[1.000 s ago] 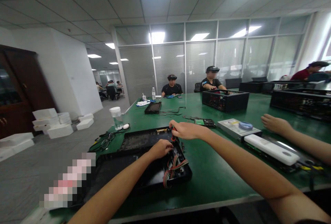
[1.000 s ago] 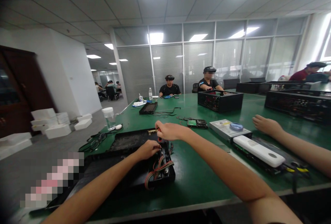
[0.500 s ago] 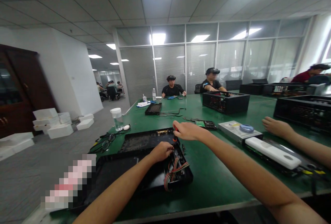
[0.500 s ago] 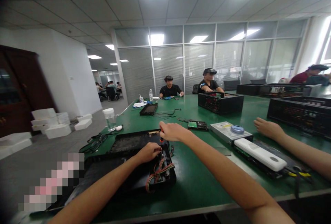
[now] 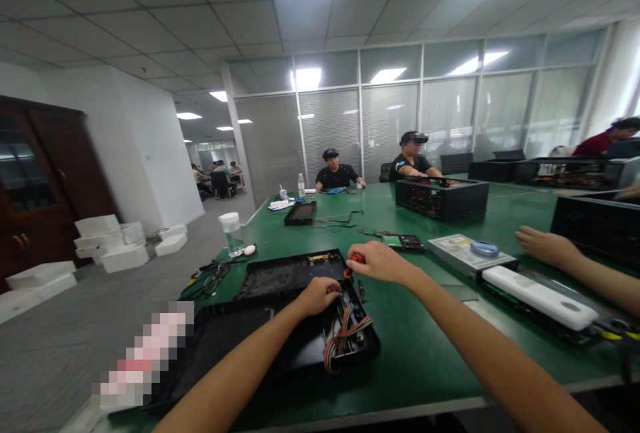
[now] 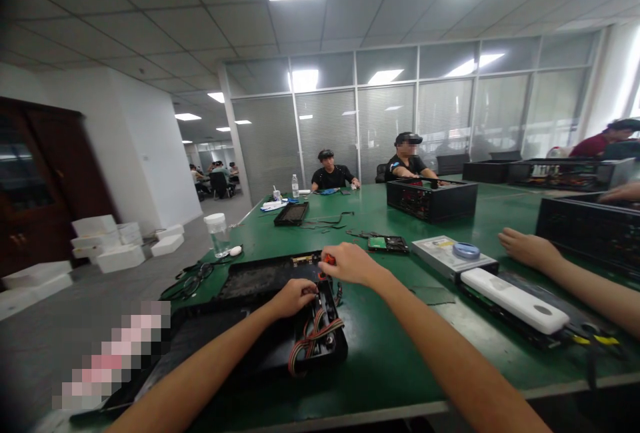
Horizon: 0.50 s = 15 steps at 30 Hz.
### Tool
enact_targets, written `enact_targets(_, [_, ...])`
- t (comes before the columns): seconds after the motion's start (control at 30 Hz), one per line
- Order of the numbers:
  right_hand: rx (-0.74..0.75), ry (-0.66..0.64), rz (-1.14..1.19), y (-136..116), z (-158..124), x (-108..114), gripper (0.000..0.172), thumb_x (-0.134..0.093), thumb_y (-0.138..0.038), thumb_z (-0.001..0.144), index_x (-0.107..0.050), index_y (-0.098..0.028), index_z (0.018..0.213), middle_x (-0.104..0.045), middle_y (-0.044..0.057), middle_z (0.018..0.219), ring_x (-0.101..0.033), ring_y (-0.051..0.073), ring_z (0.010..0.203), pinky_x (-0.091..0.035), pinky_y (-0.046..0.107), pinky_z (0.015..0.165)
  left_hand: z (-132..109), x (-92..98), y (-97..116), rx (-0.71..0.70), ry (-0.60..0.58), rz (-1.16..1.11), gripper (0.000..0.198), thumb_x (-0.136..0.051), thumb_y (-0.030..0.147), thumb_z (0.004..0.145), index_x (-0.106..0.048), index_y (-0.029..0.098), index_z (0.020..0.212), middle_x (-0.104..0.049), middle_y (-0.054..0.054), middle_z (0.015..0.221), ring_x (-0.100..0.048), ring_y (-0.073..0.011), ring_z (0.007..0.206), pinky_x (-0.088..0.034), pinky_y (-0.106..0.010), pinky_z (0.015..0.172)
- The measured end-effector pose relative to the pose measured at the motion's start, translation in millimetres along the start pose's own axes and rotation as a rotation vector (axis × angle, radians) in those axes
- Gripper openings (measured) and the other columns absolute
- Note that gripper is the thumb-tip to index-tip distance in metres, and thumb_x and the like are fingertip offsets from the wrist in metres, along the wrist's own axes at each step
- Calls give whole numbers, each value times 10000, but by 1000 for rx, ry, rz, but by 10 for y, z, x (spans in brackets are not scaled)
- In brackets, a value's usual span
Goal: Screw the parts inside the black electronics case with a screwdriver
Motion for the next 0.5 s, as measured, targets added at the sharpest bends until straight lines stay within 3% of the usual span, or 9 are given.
enact_targets(0.13, [-149, 132, 719, 728, -156, -79, 366, -387, -403, 820, -565, -120, 969, -521, -12, 549, -476, 116, 476, -428, 275, 543, 31, 60, -127, 121, -2, -194, 162, -511, 201, 753, -602, 105, 846, -599, -22, 693, -551, -116, 613, -435, -211, 601])
enact_targets(0.2, [-223, 217, 1027, 1060, -209, -129, 358, -435, -380, 796, -526, -129, 1034, -527, -9, 613, -479, 108, 500, -451, 287, 562, 32, 166, -149, 154, -28, -261, 196, -512, 238, 754, -603, 98, 855, -603, -27, 690, -551, -112, 578, -435, -206, 564])
enact_targets(0.27, [-248, 227, 1225, 1182, -214, -187, 330, -521, -343, 748, -520, -153, 1018, -542, 9, 738, -499, 99, 571, -463, 291, 622, -4, 232, -165, 169, -148, -266, 199, -537, 253, 728, -619, 103, 831, -609, -22, 674, -548, -108, 561, -427, -196, 539])
enact_targets(0.4, [-183, 83, 1357, 847, -167, -320, 303, -647, -276, 658, -483, -183, 895, -490, -16, 785, -481, 73, 582, -451, 265, 612, -321, 141, -428, 327, -564, -160, 152, -595, 213, 642, -645, 125, 756, -611, -1, 604, -545, -105, 519, -420, -189, 494])
enact_targets(0.5, [-105, -41, 1271, 400, -228, -455, 267, -624, -330, 689, -421, -189, 791, -427, -57, 664, -384, 47, 458, -373, 210, 467, -541, 100, -639, 419, -683, -102, 139, -616, 214, 616, -640, 126, 721, -623, -12, 618, -550, -110, 505, -423, -195, 468])
Point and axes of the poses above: each hand's wrist, its own z-axis towards the middle knuckle, its own x-axis out of the back of the hand, y = z × x, the point moved 10 cm from there along z, towards the middle knuckle
